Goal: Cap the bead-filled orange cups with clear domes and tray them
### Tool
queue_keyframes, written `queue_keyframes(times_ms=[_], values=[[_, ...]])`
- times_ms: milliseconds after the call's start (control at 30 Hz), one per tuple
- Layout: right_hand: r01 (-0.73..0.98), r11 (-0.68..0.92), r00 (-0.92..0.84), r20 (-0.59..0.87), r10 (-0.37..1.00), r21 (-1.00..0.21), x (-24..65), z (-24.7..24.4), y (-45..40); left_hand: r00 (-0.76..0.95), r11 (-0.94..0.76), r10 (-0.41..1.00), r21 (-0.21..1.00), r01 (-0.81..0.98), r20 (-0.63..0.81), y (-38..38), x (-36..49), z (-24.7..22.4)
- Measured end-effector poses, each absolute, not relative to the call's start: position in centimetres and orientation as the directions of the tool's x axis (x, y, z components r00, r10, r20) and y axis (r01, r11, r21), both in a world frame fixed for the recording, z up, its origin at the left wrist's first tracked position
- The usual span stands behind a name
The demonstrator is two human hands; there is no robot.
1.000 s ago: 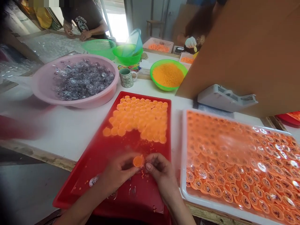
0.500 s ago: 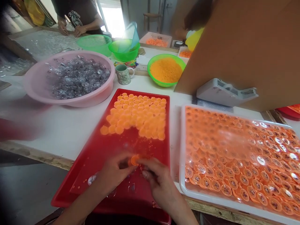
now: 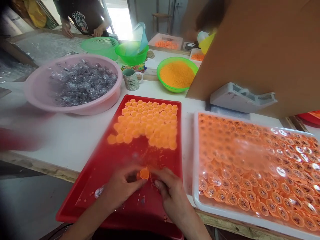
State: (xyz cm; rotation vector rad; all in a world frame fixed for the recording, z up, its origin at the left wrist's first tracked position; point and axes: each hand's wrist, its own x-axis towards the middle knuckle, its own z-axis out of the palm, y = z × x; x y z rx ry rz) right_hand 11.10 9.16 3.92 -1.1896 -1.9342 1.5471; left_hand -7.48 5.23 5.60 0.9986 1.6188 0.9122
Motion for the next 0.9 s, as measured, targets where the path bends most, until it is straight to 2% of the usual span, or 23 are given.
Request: queue_keyframes(times_ms=[133, 200, 300, 400, 467, 533, 600, 667, 733, 800, 900], values=[[0.438, -0.084, -0.428, -0.29, 0.856, -0.895, 11.8, 3.3, 9.2, -0.192, 0.428, 0.897, 0.891, 0.154, -0.398, 5.2, -7.8, 5.6], [0.349, -0.193, -0.419, -0.337, 0.843, -0.917, 11.9, 3.4, 9.3, -0.175, 0.417, 0.904, 0.895, 0.159, -0.39, 5.2, -7.8, 5.4], [0.129, -0.352, -0.445, -0.371, 0.815, -0.927, 11.2, 3.7, 9.6, -0.129, 0.363, 0.929, 0.92, 0.15, -0.346, 5.2, -7.5, 5.3], [0.009, -0.393, -0.465, -0.352, 0.812, -0.919, 10.3, 3.8, 10.0, -0.101, 0.308, 0.95, 0.944, 0.123, -0.296, 5.1, -6.9, 5.4], [0.013, -0.361, -0.438, -0.33, 0.836, -0.933, 9.9, 3.7, 10.1, -0.081, 0.284, 0.958, 0.951, 0.121, -0.275, 4.9, -6.6, 5.6], [0.094, -0.262, -0.38, -0.278, 0.882, -0.961, 9.7, 3.7, 9.9, -0.047, 0.279, 0.96, 0.953, 0.118, -0.275, 4.7, -6.5, 5.8], [0.224, -0.064, -0.329, -0.137, 0.934, -0.972, 9.6, 3.7, 9.6, -0.037, 0.271, 0.963, 0.955, 0.123, -0.268, 4.5, -6.4, 5.8], [0.331, 0.168, -0.327, 0.054, 0.943, -0.928, 9.4, 3.7, 9.1, -0.071, 0.25, 0.968, 0.957, 0.151, -0.241, 4.5, -6.3, 5.5], [0.393, 0.295, -0.308, 0.178, 0.935, -0.871, 9.2, 3.6, 8.6, -0.129, 0.226, 0.97, 0.962, 0.152, -0.207, 4.5, -6.3, 5.2], [0.413, 0.275, -0.257, 0.179, 0.95, -0.868, 9.1, 3.6, 8.2, -0.18, 0.181, 0.971, 0.975, 0.127, -0.156, 4.5, -6.2, 5.0], [0.354, 0.208, -0.234, 0.129, 0.964, -0.912, 9.0, 4.1, 7.8, -0.223, 0.079, 0.973, 0.991, 0.108, -0.054, 4.3, -6.1, 5.1]])
